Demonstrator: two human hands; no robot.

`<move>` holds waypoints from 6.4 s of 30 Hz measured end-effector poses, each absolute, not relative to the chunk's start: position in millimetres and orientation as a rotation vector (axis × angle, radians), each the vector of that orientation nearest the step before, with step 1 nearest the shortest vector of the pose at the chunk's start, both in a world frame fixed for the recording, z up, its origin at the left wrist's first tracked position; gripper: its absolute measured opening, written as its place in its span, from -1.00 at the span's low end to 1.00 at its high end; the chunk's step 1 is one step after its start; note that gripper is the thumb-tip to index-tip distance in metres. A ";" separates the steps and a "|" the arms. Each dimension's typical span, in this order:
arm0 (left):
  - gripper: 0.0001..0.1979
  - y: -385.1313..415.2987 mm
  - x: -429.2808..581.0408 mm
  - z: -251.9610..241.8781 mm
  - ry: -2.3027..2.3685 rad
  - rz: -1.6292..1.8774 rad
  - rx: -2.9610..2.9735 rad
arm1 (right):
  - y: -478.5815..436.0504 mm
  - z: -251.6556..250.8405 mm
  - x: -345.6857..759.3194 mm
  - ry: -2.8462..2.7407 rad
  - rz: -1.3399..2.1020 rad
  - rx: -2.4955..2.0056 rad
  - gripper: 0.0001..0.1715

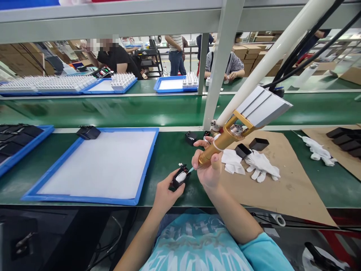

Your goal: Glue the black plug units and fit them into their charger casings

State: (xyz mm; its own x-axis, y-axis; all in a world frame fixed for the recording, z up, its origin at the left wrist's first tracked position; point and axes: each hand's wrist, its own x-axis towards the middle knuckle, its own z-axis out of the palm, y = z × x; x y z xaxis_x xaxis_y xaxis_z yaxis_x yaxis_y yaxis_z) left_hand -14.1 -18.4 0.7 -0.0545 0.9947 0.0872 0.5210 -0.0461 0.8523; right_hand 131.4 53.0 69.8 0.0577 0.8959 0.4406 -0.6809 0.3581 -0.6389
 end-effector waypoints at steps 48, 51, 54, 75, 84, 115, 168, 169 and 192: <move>-0.49 18.3 -2.8 -0.6 1.144 1.224 1.061 | 79.0 51.6 162.8 -0.993 0.769 -0.677 -0.62; -0.48 29.0 0.5 19.0 1.068 1.141 1.190 | 83.3 39.3 187.9 -1.047 0.648 -0.841 -0.46; -0.52 41.1 5.9 40.3 1.115 1.086 1.419 | 79.3 31.5 208.0 -1.093 0.531 -1.001 -0.28; -0.39 78.1 13.8 28.7 1.215 0.703 1.721 | 126.4 46.1 236.8 -2.151 0.897 -0.724 -0.73; -0.31 76.9 12.5 28.8 1.146 0.904 1.388 | 143.6 28.5 260.7 -2.783 0.423 -1.421 -0.55; -0.33 69.7 27.3 29.8 1.046 1.043 1.430 | 82.7 49.0 211.6 -2.067 0.311 -0.386 -0.52; -0.52 79.4 19.3 15.8 1.434 1.348 2.290 | 89.7 31.7 205.6 -1.391 0.969 -0.935 -0.73; -0.51 79.9 18.7 14.8 1.467 1.359 2.384 | 91.0 32.3 204.6 -1.435 1.010 -1.028 -0.72; -0.61 79.4 12.5 31.5 1.116 0.868 1.556 | 102.7 28.7 213.5 -1.768 0.780 -0.928 -0.88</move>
